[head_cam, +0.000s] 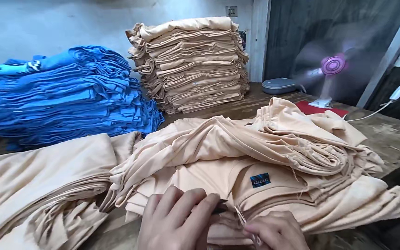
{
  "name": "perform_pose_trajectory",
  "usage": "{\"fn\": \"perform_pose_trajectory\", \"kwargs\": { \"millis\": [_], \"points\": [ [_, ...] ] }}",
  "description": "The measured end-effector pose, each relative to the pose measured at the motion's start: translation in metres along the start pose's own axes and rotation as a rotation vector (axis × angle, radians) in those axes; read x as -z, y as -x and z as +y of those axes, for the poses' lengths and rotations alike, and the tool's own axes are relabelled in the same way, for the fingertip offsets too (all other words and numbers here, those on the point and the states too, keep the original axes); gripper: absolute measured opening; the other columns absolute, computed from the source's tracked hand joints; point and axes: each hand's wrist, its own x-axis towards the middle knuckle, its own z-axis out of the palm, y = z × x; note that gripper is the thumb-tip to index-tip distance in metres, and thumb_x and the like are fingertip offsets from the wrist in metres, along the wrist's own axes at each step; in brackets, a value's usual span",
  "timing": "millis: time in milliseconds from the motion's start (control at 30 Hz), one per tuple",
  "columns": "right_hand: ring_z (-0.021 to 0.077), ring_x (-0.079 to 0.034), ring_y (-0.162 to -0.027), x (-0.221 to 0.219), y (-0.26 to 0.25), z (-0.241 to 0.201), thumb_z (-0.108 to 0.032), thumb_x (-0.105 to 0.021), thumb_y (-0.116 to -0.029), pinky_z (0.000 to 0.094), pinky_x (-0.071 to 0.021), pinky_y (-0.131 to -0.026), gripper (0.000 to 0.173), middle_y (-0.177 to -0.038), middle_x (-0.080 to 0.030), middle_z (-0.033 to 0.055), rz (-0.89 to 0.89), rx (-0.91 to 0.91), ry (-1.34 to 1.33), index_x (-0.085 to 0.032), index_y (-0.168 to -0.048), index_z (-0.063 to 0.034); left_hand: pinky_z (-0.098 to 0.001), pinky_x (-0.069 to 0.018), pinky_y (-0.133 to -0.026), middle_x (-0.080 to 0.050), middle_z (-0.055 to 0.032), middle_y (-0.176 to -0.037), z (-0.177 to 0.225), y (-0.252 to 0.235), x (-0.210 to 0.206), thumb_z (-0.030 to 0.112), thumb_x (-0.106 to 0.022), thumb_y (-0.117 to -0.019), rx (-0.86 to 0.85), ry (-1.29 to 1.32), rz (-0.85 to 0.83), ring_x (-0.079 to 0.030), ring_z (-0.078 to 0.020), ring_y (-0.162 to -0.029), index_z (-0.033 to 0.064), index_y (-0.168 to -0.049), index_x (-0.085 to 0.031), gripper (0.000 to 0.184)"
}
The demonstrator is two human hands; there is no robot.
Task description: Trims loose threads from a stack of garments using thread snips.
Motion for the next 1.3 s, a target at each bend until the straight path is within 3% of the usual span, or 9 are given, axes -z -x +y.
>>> {"fn": "perform_pose_trajectory", "kwargs": {
  "millis": [167, 333, 600, 667, 800, 933, 1000, 1100, 1300],
  "points": [
    [0.0090, -0.064, -0.094, 0.001, 0.013, -0.003, -0.009, -0.073, -0.0935, 0.0238, -0.0512, -0.087, 0.007, -0.089, -0.072, -0.0011, 0.006, -0.016, -0.059, -0.079, -0.093, -0.0118, -0.0439, -0.0444, -0.079, -0.074, -0.0015, -0.103, 0.015, 0.005, -0.006, 0.027, -0.069, -0.0975, -0.052, -0.029, -0.066, -0.063, -0.0233, -0.090, 0.0206, -0.110, -0.079, 0.017],
    [0.0103, -0.063, -0.090, -0.004, 0.019, -0.003, -0.007, -0.074, -0.0919, 0.0246, -0.0504, -0.084, 0.007, -0.085, -0.071, -0.0001, -0.009, -0.019, -0.083, -0.080, -0.092, -0.0102, -0.0410, -0.0439, -0.073, -0.074, 0.0010, -0.095, 0.009, 0.010, -0.022, 0.029, -0.067, -0.0980, -0.047, -0.090, -0.010, -0.063, -0.0210, -0.083, 0.0211, -0.100, -0.079, 0.014],
    [0.0091, -0.064, -0.090, 0.000, 0.019, 0.000, -0.009, -0.077, -0.0911, 0.0238, -0.0513, -0.084, 0.004, -0.086, -0.071, -0.0013, 0.004, -0.055, -0.100, -0.080, -0.093, -0.0114, -0.0418, -0.0431, -0.077, -0.074, -0.0015, -0.098, 0.015, 0.009, -0.021, 0.028, -0.069, -0.0974, -0.065, -0.088, -0.007, -0.062, -0.0215, -0.084, 0.0207, -0.107, -0.079, 0.015],
    [0.0109, -0.064, -0.094, 0.002, 0.018, -0.002, -0.019, -0.080, -0.0891, 0.0296, -0.0492, -0.088, 0.003, -0.087, -0.072, -0.0029, -0.045, -0.081, 0.016, -0.081, -0.088, -0.0166, -0.0402, -0.0420, -0.074, -0.074, 0.0003, -0.095, 0.014, 0.009, -0.027, 0.027, -0.067, -0.0979, -0.059, -0.121, 0.008, -0.061, -0.0203, -0.081, 0.0210, -0.102, -0.079, 0.014],
    [0.0194, -0.060, -0.108, 0.009, 0.007, -0.008, -0.044, -0.079, -0.0862, 0.0388, -0.0465, -0.094, 0.029, -0.105, -0.072, 0.0046, -0.166, -0.158, 0.264, -0.077, -0.072, -0.0191, -0.0431, -0.0439, -0.074, -0.074, -0.0016, -0.096, 0.011, 0.010, -0.017, 0.027, -0.067, -0.0976, 0.013, -0.121, 0.013, -0.063, -0.0222, -0.084, 0.0202, -0.103, -0.078, 0.014],
    [0.0198, -0.063, -0.101, -0.009, -0.011, -0.001, -0.031, -0.066, -0.0961, 0.0398, -0.0516, -0.085, 0.024, -0.110, -0.070, 0.0051, -0.121, -0.115, 0.366, -0.080, -0.110, -0.0188, -0.0447, -0.0445, -0.075, -0.071, -0.0067, -0.099, 0.005, 0.006, -0.011, 0.034, -0.070, -0.0962, 0.064, -0.068, 0.040, -0.063, -0.0251, -0.087, 0.0182, -0.112, -0.077, 0.023],
    [0.0180, -0.065, -0.096, -0.020, -0.015, 0.009, -0.031, -0.063, -0.0971, 0.0425, -0.0500, -0.082, 0.022, -0.111, -0.071, 0.0004, -0.155, -0.081, 0.408, -0.081, -0.108, -0.0281, -0.0451, -0.0457, -0.075, -0.072, -0.0063, -0.100, 0.001, 0.005, -0.011, 0.034, -0.071, -0.0954, 0.067, -0.066, 0.032, -0.064, -0.0251, -0.088, 0.0184, -0.112, -0.078, 0.024],
    [0.0129, -0.063, -0.096, -0.026, -0.013, 0.020, -0.023, -0.065, -0.0940, 0.0360, -0.0495, -0.082, 0.016, -0.102, -0.070, -0.0028, -0.092, -0.040, 0.298, -0.079, -0.087, -0.0260, -0.0444, -0.0449, -0.075, -0.074, -0.0031, -0.099, -0.001, 0.006, -0.008, 0.033, -0.070, -0.0959, 0.062, -0.066, -0.008, -0.064, -0.0234, -0.086, 0.0197, -0.106, -0.078, 0.019],
    [0.0063, -0.059, -0.100, -0.024, -0.005, 0.022, -0.016, -0.057, -0.0983, 0.0168, -0.0509, -0.087, 0.018, -0.104, -0.060, 0.0057, 0.069, -0.079, 0.179, -0.070, -0.088, -0.0123, -0.0427, -0.0434, -0.075, -0.073, -0.0039, -0.101, 0.012, 0.005, -0.012, 0.032, -0.068, -0.0978, -0.014, -0.047, -0.004, -0.062, -0.0223, -0.086, 0.0193, -0.112, -0.076, 0.021]
  ]
}}
